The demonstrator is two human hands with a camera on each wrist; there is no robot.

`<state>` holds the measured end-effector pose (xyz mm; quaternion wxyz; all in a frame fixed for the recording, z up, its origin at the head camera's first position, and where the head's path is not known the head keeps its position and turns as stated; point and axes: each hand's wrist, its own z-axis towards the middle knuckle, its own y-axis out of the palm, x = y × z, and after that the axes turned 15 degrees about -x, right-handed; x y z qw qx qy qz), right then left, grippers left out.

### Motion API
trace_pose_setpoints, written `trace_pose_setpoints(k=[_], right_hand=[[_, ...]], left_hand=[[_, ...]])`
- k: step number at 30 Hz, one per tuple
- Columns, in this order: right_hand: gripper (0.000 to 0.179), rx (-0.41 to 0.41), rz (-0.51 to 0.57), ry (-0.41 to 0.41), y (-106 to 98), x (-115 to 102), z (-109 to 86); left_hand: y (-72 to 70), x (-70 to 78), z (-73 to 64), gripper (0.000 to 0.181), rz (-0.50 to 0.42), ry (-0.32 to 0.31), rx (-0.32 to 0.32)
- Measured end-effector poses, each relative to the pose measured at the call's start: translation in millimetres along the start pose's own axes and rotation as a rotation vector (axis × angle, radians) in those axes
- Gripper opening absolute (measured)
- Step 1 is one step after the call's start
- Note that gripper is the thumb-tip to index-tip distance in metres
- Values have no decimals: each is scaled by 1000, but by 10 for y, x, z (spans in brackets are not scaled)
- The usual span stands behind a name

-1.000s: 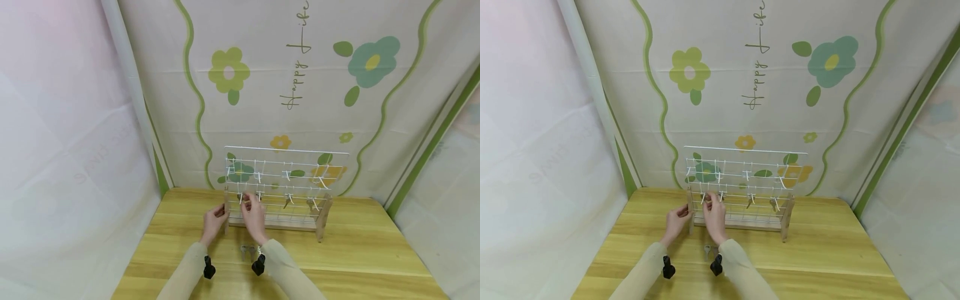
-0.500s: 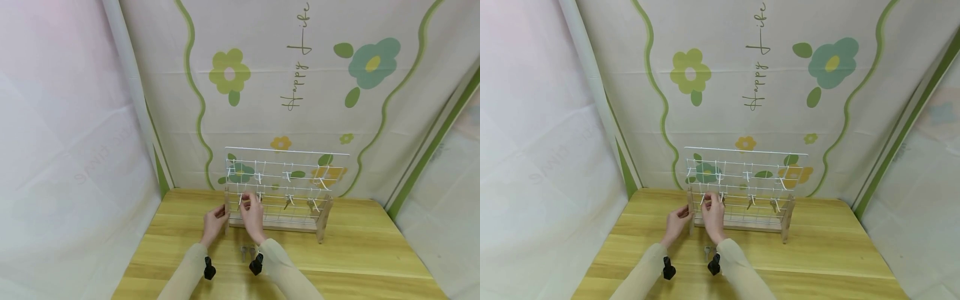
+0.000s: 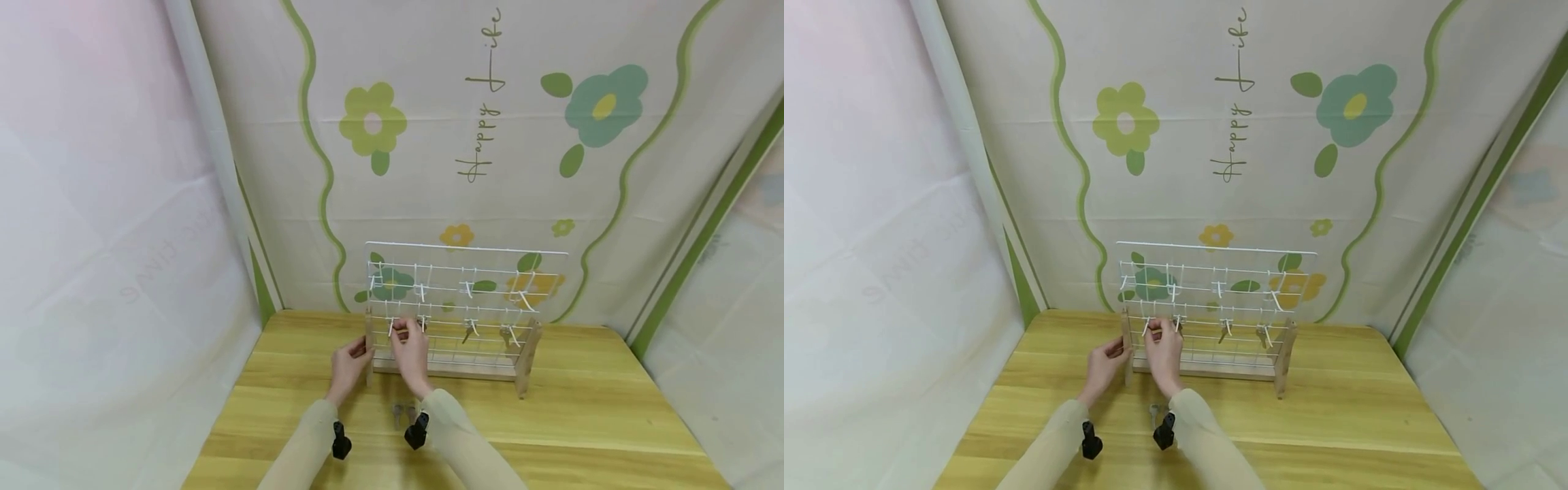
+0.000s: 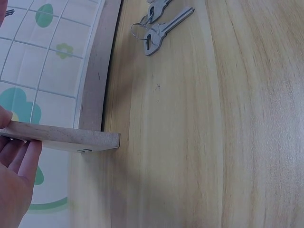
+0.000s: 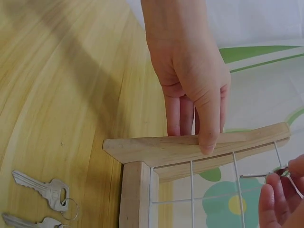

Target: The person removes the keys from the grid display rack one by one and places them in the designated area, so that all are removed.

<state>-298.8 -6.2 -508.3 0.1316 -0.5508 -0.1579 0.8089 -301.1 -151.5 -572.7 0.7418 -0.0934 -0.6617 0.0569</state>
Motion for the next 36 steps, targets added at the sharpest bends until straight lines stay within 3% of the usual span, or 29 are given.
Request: trace_pose_setpoints(k=[14,28,36], right_hand=[[3,-54,31,-69,-109,-45,-128],[3,-79,63,-73,-276,-176,-286],[3,-131,64,-73,-419,-56,-425]], left_hand=[[2,5,-11,38,8,14,1],[4,38,-10,38,-3,-3,-5],[3,15,-7,39,-11,-32,-14]])
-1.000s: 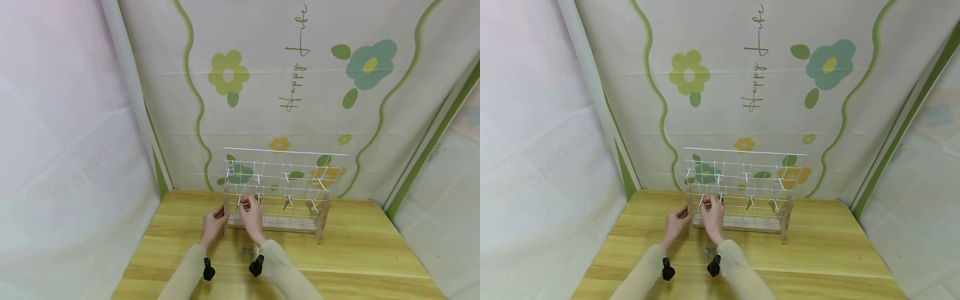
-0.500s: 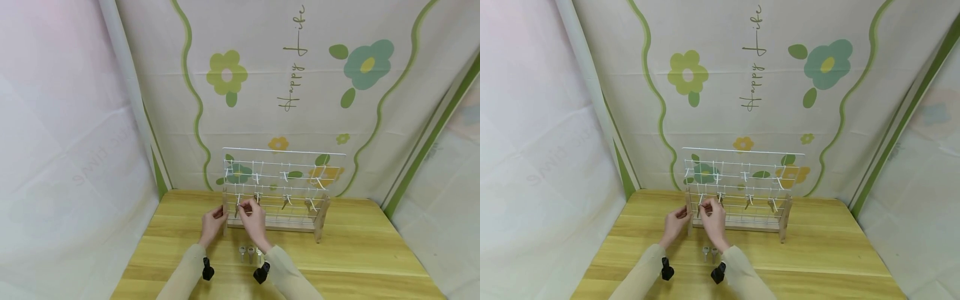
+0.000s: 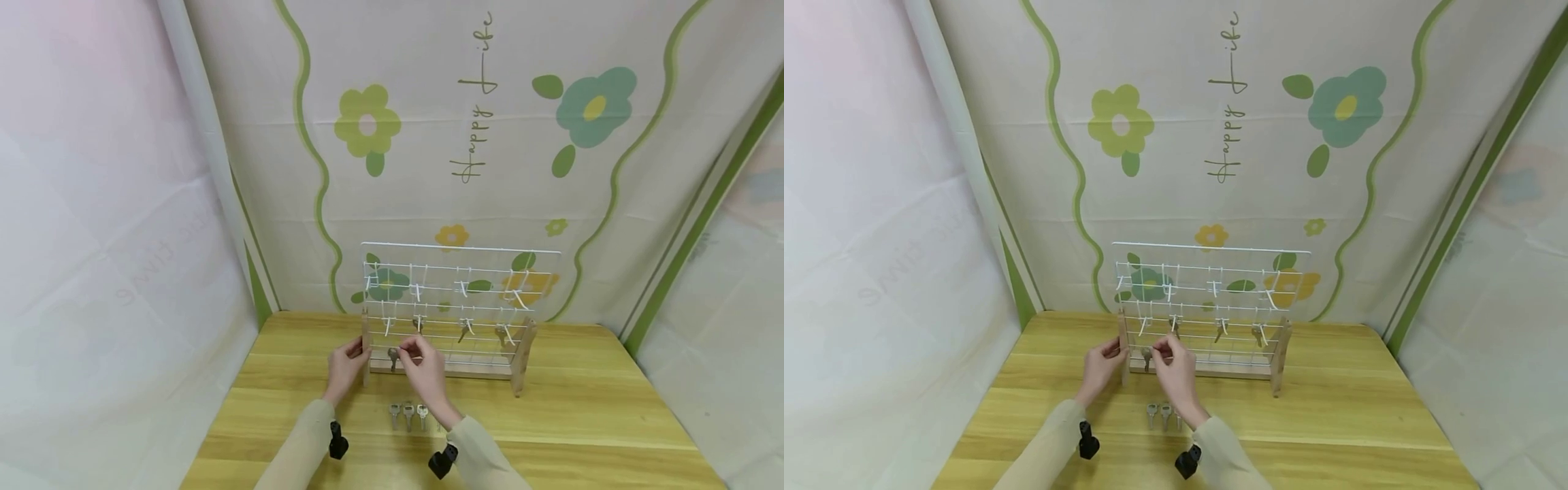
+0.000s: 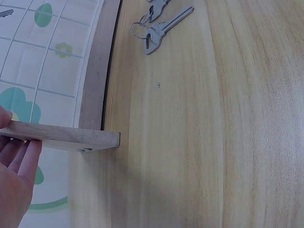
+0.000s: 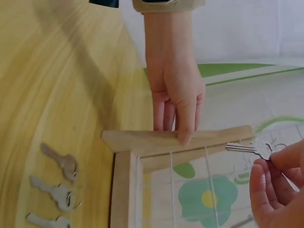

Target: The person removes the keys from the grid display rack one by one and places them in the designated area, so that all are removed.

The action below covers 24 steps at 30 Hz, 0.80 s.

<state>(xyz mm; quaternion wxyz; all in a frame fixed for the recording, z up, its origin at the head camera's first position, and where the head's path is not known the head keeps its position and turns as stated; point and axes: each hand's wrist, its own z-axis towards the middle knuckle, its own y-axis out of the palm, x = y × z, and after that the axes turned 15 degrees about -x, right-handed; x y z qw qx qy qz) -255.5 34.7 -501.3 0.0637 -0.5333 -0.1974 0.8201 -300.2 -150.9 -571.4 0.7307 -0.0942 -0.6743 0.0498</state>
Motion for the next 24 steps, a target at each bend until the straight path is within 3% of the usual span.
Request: trace_pose_setpoints(k=[11,23,24], right_hand=[[5,4,-87,65,-238,440,-338],[6,-75,-117,254,-547,886,-654],[5,-83,-125,268,-569,915,-674]], left_hand=[[-9,-19,-7,41,-23,32,-17],[-14,4,-7,38,-17,31,-3],[-16,66,-38,38,-17,32,-10]])
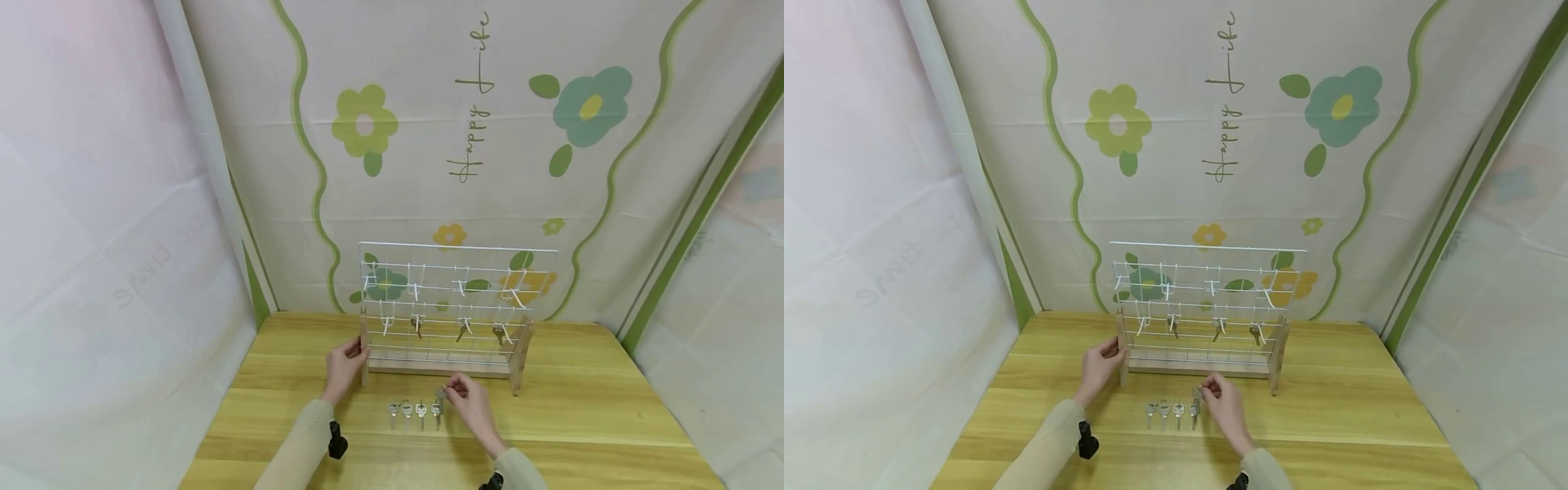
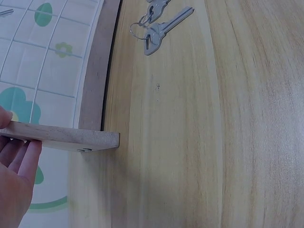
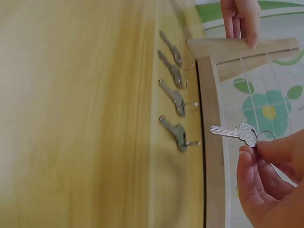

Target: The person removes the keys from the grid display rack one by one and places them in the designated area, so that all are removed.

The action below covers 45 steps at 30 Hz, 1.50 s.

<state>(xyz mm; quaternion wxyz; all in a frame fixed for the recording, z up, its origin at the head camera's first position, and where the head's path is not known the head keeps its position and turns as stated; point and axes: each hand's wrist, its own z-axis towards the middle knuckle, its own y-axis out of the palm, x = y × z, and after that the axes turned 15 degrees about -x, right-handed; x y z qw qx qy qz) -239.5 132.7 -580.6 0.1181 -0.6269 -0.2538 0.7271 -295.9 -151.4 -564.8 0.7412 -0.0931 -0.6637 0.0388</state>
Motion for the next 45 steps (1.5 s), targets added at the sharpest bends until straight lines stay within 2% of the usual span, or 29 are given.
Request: trace_pose_setpoints(k=[2,6,10,17,23,26,32,35,39,45], right_hand=[[6,-10,-18,23,-22,66,-23],[8,-26,-54,45,-43,189,-57],[8,-60,-31,78,-51,262,-79],[7,-119,-14,114,-77,332,-73],[4,-114,-36,146,-57,345,-57],[7,-108,-64,149,-52,335,-47],[13,-83,-136,116,-48,337,-31],[15,-72,-148,112,-40,349,-32],[16,-64,-203,90,-47,355,-37],[15,-80,-279,67,-107,327,-49]], left_hand=[[-5,92,-45,38,0,3,-16],[-10,118,-59,39,-2,3,-25],[0,-66,18,39,5,-4,1],[4,-69,20,38,1,2,6],[3,-47,11,39,4,-9,-2],[-1,23,-15,39,0,-5,-14],[-30,309,-139,37,16,9,-44],[-38,361,-169,38,20,2,-50],[-35,311,-143,38,11,10,-51],[-10,35,-27,39,17,6,-27]])
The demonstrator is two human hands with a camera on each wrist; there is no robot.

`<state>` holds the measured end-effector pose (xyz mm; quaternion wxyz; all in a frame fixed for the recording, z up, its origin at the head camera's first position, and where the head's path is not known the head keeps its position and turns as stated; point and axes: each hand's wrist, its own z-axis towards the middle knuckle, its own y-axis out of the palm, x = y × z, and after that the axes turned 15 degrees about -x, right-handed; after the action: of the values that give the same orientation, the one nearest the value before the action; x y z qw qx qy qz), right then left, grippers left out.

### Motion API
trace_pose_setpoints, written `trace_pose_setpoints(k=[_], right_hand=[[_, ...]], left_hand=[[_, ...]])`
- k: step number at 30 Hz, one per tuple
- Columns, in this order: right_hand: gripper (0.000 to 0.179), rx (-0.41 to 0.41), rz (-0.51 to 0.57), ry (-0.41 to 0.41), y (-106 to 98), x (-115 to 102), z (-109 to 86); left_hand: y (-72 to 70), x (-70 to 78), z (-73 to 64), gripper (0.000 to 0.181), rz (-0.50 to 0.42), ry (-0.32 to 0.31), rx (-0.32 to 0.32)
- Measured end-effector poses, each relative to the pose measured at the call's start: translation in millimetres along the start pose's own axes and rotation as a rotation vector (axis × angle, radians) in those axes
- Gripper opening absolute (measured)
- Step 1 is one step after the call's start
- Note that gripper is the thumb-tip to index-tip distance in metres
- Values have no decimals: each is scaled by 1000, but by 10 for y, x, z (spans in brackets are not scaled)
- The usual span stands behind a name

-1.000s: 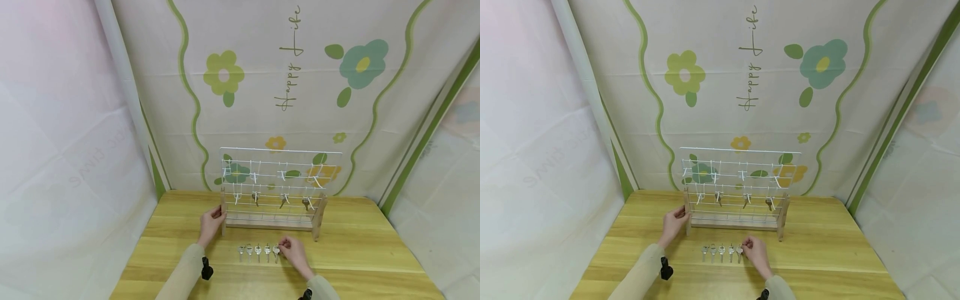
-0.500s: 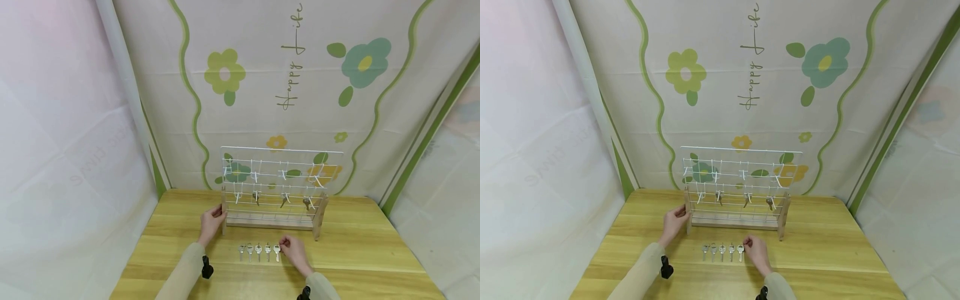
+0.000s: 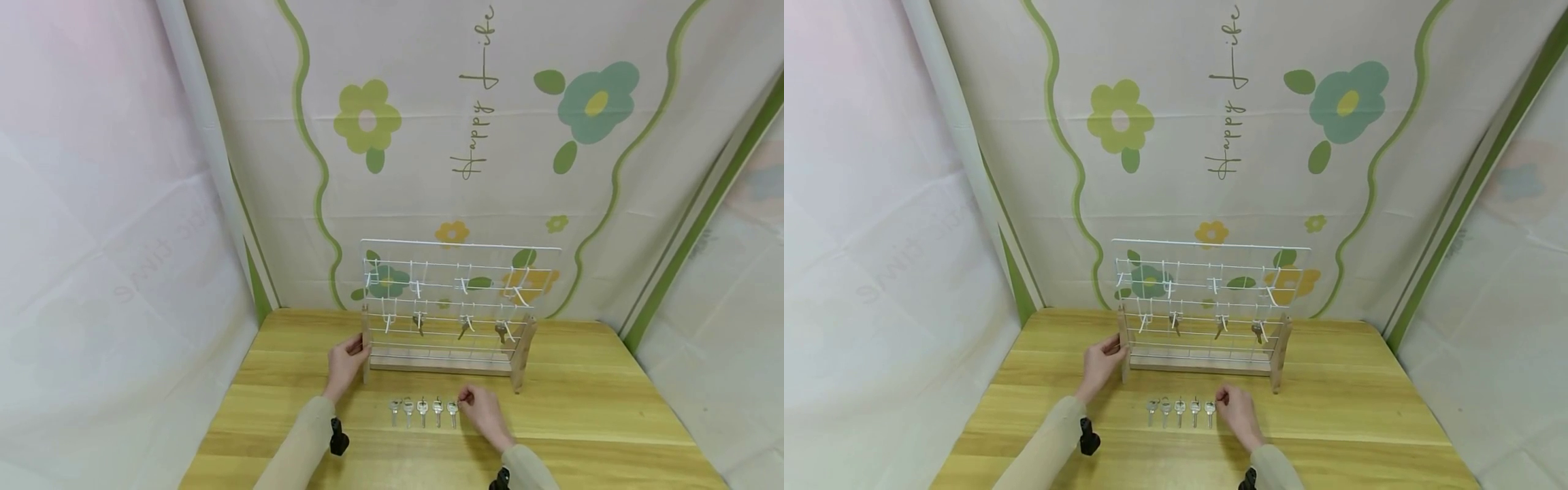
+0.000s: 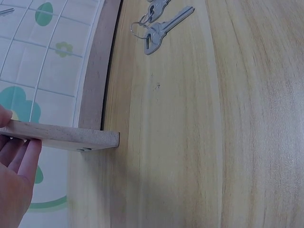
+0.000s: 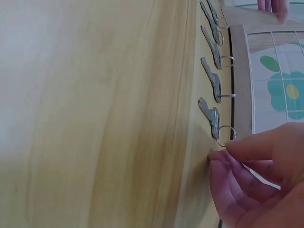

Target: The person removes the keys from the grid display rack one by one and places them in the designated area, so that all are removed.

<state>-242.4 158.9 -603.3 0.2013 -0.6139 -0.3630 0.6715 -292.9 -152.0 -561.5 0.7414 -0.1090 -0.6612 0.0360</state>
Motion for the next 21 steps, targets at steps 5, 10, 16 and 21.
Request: trace_pose_setpoints(k=[5,10,16,21], right_hand=[[9,-13,9,2,-62,-28,2],[5,-4,11,-12,-124,-148,12],[4,16,59,-57,-222,-415,63],[6,84,34,-159,-283,-660,140]], left_hand=[[6,-78,38,39,-5,-11,17],[3,-95,51,38,-21,-2,23],[0,-40,30,38,-4,-2,10],[-2,0,5,37,5,-9,11]])
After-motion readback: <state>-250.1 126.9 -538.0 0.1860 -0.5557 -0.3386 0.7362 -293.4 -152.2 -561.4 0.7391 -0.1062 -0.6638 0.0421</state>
